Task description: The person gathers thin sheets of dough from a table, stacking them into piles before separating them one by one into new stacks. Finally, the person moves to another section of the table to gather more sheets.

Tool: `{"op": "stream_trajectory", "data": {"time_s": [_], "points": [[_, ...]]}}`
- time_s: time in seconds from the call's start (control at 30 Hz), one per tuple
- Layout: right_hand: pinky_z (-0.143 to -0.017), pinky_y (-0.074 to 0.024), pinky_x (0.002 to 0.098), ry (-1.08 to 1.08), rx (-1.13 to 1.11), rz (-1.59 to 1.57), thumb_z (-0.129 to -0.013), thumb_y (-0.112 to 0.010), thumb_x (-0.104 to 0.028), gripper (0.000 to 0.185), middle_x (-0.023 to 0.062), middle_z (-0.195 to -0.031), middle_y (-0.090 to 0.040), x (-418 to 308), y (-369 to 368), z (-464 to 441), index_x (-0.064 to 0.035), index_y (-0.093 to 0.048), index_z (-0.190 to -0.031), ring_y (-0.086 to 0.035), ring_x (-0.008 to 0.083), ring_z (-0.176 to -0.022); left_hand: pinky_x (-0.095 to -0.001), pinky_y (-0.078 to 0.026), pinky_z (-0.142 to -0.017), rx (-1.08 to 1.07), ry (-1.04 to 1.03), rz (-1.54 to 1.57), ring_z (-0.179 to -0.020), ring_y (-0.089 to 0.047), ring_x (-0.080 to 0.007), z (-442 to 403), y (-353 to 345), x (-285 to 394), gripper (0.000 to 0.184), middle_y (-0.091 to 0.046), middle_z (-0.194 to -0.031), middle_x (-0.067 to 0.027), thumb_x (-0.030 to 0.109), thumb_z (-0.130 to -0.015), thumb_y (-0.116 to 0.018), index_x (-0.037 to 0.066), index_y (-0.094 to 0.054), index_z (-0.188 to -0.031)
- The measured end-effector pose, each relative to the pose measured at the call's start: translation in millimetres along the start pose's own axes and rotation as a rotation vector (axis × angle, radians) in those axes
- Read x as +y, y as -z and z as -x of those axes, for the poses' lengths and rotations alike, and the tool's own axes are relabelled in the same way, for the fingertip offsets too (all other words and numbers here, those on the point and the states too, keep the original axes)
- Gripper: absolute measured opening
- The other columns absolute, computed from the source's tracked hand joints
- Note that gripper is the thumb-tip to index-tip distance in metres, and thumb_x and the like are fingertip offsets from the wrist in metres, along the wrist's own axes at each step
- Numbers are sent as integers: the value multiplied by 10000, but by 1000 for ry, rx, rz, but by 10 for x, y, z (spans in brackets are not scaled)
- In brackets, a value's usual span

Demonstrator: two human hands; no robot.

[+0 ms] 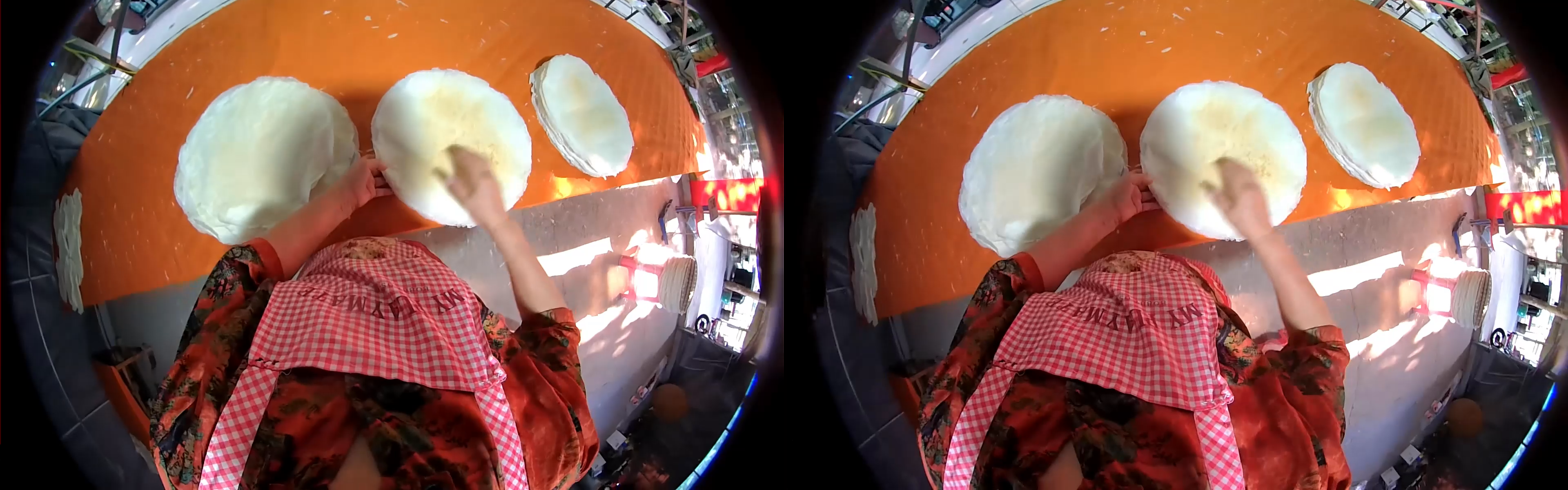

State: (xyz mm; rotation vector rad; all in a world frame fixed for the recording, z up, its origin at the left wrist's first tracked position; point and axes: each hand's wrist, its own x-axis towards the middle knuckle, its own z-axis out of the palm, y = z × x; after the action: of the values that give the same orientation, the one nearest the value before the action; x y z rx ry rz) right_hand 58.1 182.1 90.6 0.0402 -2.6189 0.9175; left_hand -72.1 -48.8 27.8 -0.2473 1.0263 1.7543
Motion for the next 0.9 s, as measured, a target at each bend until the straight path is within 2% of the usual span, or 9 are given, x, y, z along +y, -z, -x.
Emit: {"op": "stream_trajectory", "data": {"time_s": [0.13, 0.23, 0.33, 0.43, 0.47, 0.53, 0.6, 0.7, 0.9], "points": [[-1011, -366, 420, 92, -268, 198, -739, -700, -170, 529, 216, -1277, -488, -326, -418, 304, 32, -526, -1197, -434, 376, -1217, -447, -514, -857, -1, -46, -63, -1006, -601, -286, 68, -69, -26, 386, -599, -1102, -116, 71, -820, -525, 70, -462, -1201], [-971, -404, 415, 35, -243, 127, -747, -681, -142, 446, 216, -1227, -532, -126, -554, 302, 26, -569, -1145, -479, 377, -1169, -434, -530, -801, 69, -71, -45, -907, -620, -286, 71, 14, -63, 345, -605, -1002, -120, 49, -801, -537, 15, -488, -1141], [-858, -469, 359, 36, -173, -28, -809, -643, -129, 323, 190, -1067, -625, 57, -588, 278, 11, -623, -1099, -594, 278, -996, -410, -533, -741, 126, -242, -201, -861, -615, -272, 426, -199, 19, 321, -592, -892, -103, 32, -778, -565, -1, -499, -1090], [-765, -488, 291, -600, -277, -247, -879, -604, -117, 294, 116, -999, -660, 36, -393, 25, 16, -611, -1140, -596, 161, -862, -362, -520, -685, 323, -497, -506, -825, -598, -241, 149, 78, -248, 273, -579, -844, -88, 34, -774, -589, 6, -514, -1035], [-736, -474, 268, -725, -155, -586, -918, -570, -146, 269, 62, -935, -657, 271, -431, 13, -8, -623, -1143, -538, 82, -811, -332, -506, -657, 394, -549, -633, -768, -589, -212, 129, 82, -279, 246, -582, -841, -88, 38, -797, -579, 3, -519, -1033], [-738, -474, 253, -613, -111, -246, -936, -542, -150, 228, 61, -882, -671, 118, 20, -398, 2, -656, -1062, -559, 85, -787, -294, -493, -643, 355, -489, -640, -719, -586, -178, 189, 41, -259, 229, -575, -891, -89, 43, -835, -557, -2, -510, -1054], [-765, -496, 322, -353, 40, -118, -893, -554, -90, 191, 130, -915, -681, -310, 235, -542, 13, -646, -1024, -640, 239, -823, -277, -496, -670, 123, -288, -398, -732, -599, -168, 282, -11, -177, 246, -554, -995, -91, 45, -869, -534, -6, -483, -1103], [-845, -488, 389, 7, 194, 227, -782, -582, -5, 225, 187, -1023, -637, -455, -57, -248, -12, -634, -1001, -600, 363, -972, -292, -515, -701, 103, -218, -214, -809, -633, -222, 305, -144, -193, 336, -558, -1057, -127, 28, -861, -528, -36, -454, -1183], [-726, -488, 387, -524, 90, 63, -895, -562, -158, 182, 225, -858, -634, 88, -387, -81, -20, -665, -952, -627, 371, -821, -314, -535, -678, 232, -192, -188, -823, -656, -273, 60, -295, -120, 349, -562, -1032, -165, -13, -842, -535, -77, -433, -1170]]}}
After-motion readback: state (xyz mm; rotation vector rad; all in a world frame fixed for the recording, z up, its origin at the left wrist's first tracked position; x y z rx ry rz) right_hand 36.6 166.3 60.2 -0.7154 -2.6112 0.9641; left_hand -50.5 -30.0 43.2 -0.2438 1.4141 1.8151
